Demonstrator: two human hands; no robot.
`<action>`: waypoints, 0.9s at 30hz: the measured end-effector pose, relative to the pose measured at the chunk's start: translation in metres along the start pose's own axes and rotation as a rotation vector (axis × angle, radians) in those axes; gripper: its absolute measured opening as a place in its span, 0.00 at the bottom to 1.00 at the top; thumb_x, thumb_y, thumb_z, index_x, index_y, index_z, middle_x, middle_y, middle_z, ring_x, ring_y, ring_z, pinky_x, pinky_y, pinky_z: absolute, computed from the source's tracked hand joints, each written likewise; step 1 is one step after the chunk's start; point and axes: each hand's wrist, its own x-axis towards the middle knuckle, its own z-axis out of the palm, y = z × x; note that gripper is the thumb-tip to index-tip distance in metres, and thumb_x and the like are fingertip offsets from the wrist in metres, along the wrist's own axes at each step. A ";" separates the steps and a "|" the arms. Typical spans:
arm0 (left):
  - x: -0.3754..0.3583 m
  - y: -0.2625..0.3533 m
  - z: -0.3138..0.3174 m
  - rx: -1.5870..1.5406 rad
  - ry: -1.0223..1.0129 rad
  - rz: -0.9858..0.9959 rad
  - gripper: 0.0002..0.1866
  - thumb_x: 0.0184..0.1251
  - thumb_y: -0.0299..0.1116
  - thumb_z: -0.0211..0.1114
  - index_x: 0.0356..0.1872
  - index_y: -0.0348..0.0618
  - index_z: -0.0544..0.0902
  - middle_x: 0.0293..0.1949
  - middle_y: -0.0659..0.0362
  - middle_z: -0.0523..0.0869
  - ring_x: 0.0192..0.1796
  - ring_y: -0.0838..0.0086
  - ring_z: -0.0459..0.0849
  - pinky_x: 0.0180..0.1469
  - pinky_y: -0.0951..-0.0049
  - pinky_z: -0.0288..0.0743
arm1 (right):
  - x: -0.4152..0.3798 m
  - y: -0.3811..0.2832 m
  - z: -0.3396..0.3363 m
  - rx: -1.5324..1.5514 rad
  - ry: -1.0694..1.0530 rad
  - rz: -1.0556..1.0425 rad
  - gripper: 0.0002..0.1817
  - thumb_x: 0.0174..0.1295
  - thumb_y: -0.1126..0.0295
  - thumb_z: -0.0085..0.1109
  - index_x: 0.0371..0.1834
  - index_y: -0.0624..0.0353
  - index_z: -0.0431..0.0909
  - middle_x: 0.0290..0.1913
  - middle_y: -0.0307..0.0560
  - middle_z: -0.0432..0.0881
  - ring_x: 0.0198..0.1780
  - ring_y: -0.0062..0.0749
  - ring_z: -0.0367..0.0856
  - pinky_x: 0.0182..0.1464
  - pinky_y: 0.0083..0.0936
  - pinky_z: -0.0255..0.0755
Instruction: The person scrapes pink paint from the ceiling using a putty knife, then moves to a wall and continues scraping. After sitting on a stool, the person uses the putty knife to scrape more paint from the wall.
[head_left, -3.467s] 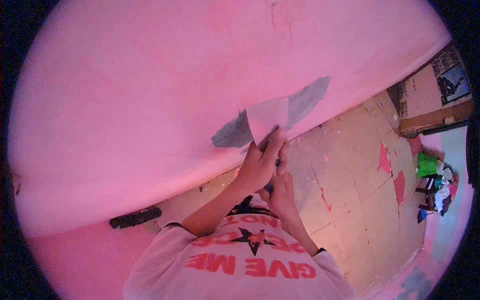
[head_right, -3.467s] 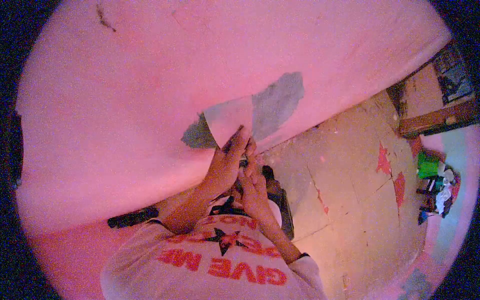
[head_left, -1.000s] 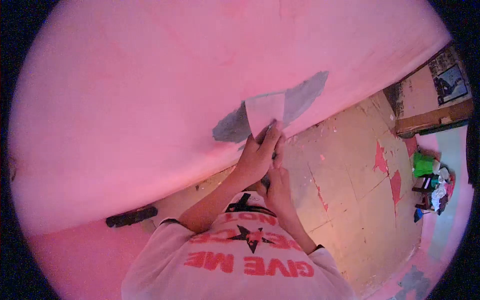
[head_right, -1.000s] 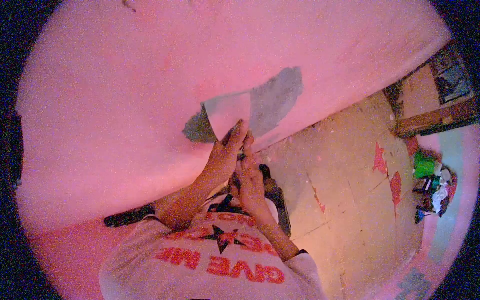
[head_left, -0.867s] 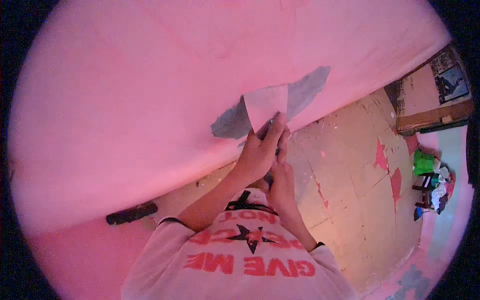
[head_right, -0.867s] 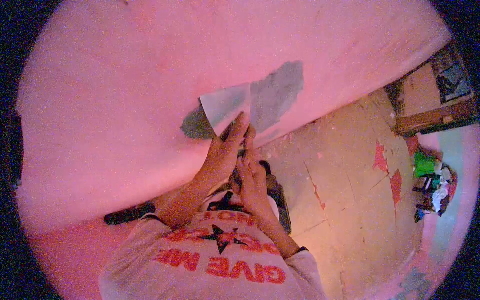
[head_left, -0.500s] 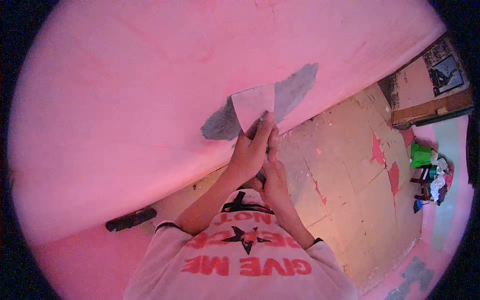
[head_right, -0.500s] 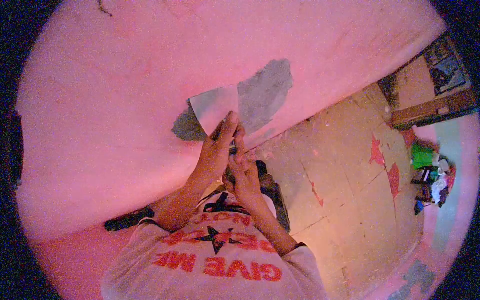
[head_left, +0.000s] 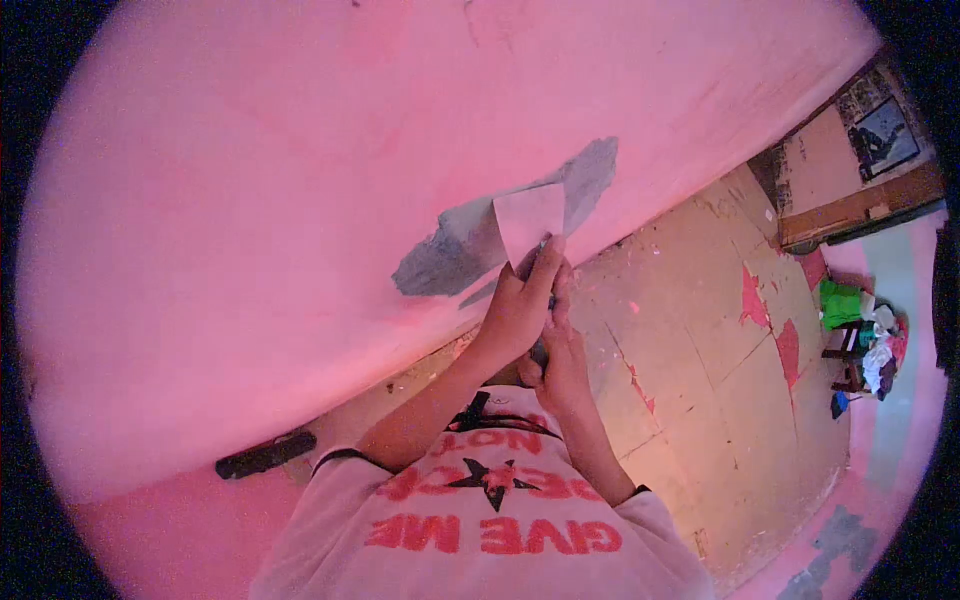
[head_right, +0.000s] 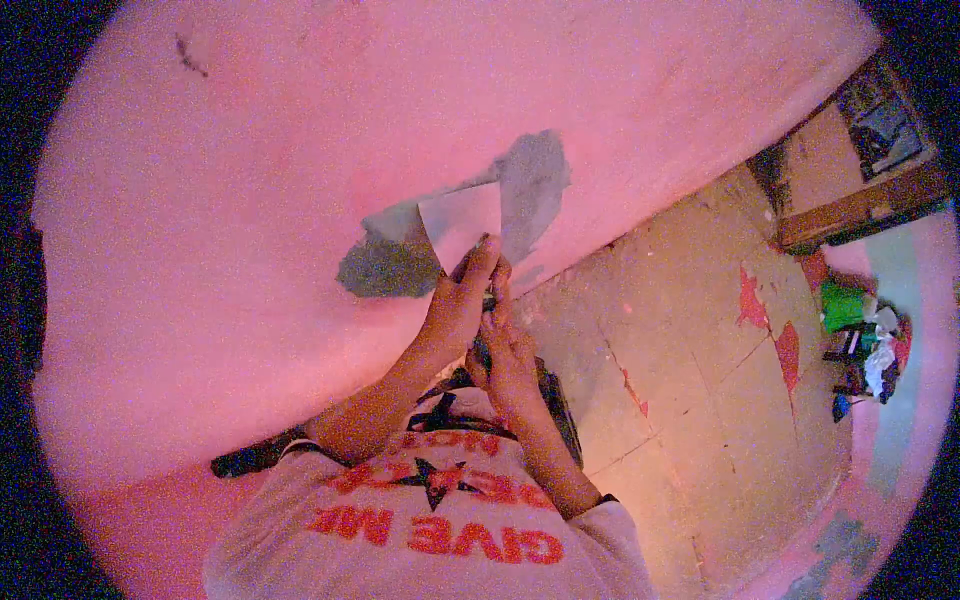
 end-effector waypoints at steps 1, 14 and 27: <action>-0.002 0.001 0.001 -0.023 -0.016 -0.052 0.22 0.69 0.48 0.47 0.20 0.43 0.65 0.16 0.65 0.66 0.13 0.80 0.66 0.16 0.78 0.61 | -0.001 0.007 -0.001 -0.107 0.010 -0.088 0.18 0.64 0.63 0.40 0.52 0.62 0.67 0.23 0.35 0.69 0.16 0.14 0.64 0.15 0.14 0.53; 0.018 -0.011 0.017 -0.138 -0.044 0.027 0.21 0.69 0.50 0.47 0.22 0.45 0.65 0.16 0.64 0.66 0.14 0.79 0.68 0.16 0.79 0.63 | 0.015 0.011 -0.039 -0.132 -0.120 0.251 0.29 0.64 0.65 0.44 0.68 0.57 0.51 0.44 0.44 0.77 0.40 0.20 0.71 0.41 0.20 0.67; 0.019 -0.013 0.023 -0.141 -0.056 -0.026 0.21 0.69 0.50 0.47 0.22 0.45 0.65 0.18 0.64 0.66 0.13 0.80 0.68 0.15 0.80 0.61 | 0.015 0.008 -0.036 0.275 0.060 0.272 0.12 0.64 0.61 0.48 0.27 0.56 0.71 0.17 0.31 0.67 0.15 0.13 0.60 0.13 0.16 0.51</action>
